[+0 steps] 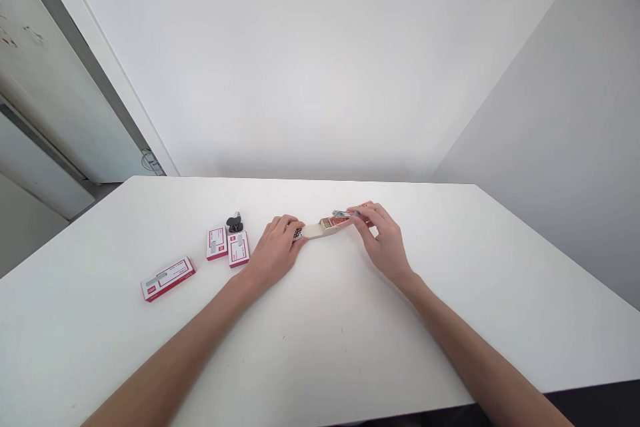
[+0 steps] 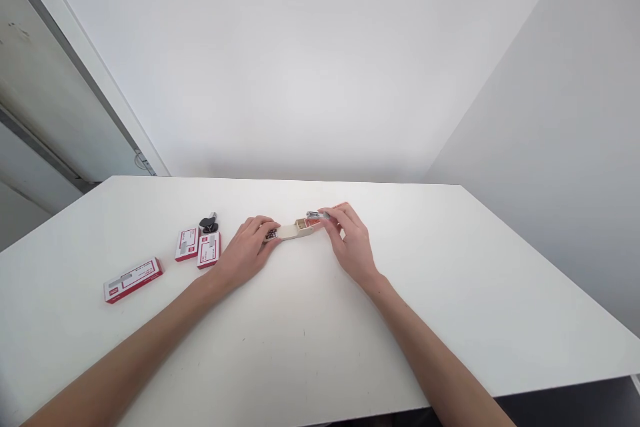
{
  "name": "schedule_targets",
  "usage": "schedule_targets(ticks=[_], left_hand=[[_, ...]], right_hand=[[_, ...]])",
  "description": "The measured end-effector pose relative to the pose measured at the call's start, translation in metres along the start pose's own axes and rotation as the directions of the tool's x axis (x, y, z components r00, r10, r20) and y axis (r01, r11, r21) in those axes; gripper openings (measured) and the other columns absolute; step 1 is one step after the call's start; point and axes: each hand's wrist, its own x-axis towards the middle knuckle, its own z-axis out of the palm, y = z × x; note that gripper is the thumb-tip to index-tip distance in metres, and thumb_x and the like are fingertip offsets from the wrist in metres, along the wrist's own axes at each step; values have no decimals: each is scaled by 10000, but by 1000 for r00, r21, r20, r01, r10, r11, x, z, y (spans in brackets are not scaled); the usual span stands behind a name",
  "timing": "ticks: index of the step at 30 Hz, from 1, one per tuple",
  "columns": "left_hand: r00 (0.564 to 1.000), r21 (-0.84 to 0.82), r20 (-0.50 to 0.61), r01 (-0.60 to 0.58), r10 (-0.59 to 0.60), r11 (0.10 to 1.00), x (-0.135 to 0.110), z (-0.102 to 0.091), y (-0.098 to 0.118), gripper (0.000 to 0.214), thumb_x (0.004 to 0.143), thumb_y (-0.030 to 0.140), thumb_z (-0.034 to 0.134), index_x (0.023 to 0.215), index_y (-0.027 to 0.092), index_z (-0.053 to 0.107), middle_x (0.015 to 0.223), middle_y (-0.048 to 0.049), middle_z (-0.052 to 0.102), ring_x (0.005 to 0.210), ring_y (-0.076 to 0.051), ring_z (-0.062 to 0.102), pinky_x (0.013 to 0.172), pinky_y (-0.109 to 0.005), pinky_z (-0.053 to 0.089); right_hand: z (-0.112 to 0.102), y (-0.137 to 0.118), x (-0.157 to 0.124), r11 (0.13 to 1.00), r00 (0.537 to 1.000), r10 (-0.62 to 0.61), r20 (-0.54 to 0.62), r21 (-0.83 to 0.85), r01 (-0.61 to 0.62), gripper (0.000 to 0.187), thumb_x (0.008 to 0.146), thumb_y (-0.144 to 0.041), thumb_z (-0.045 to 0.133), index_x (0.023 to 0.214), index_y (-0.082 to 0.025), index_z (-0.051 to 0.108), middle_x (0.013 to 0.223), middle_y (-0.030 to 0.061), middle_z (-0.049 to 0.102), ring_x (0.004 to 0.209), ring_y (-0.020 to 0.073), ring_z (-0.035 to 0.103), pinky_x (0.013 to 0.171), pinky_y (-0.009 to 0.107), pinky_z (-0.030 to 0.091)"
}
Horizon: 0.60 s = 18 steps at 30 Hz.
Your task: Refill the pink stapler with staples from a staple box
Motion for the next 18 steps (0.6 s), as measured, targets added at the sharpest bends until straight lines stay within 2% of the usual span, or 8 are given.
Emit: schedule_targets(ticks=[5,11,15,18], left_hand=[[1000,-6,22,-12,12,1000,1,0,-1,286,1061,321,426,1237,214,623,1264,-102,628,1156,-285,565,1030,-523,480],[999,-15,34,-41,41,999,0,-2,-1,272,1056,310,446,1241,212,620,1253,-100,629,1163,-286,546,1021,-516,485],[998,-25,43,-55,56,998,-1,-3,-2,280,1058,313,439,1251,226,622,1261,-97,629,1177,-285,544,1028,-515,487],[995,-33,63,-71,73,997,-1,-5,-5,285,1063,324,429,1253,244,625,1281,-90,627,1210,-287,540,1044,-513,483]], right_hand=[[-2,7,-1,992,996,-91,-21,-86,89,289,1069,-412,517,1245,-330,731,1080,66,671,885,213,670,829,412,573],[-5,9,1,957,988,-151,16,-247,150,246,1047,-422,565,1157,-358,776,1123,66,742,1025,277,674,950,507,519],[-8,14,4,923,978,-194,72,-323,207,223,1050,-400,571,1081,-339,783,1035,52,774,986,275,667,957,510,472],[-12,16,7,907,964,-213,158,-336,255,225,1059,-385,559,1065,-325,776,1008,43,783,993,271,652,961,495,451]])
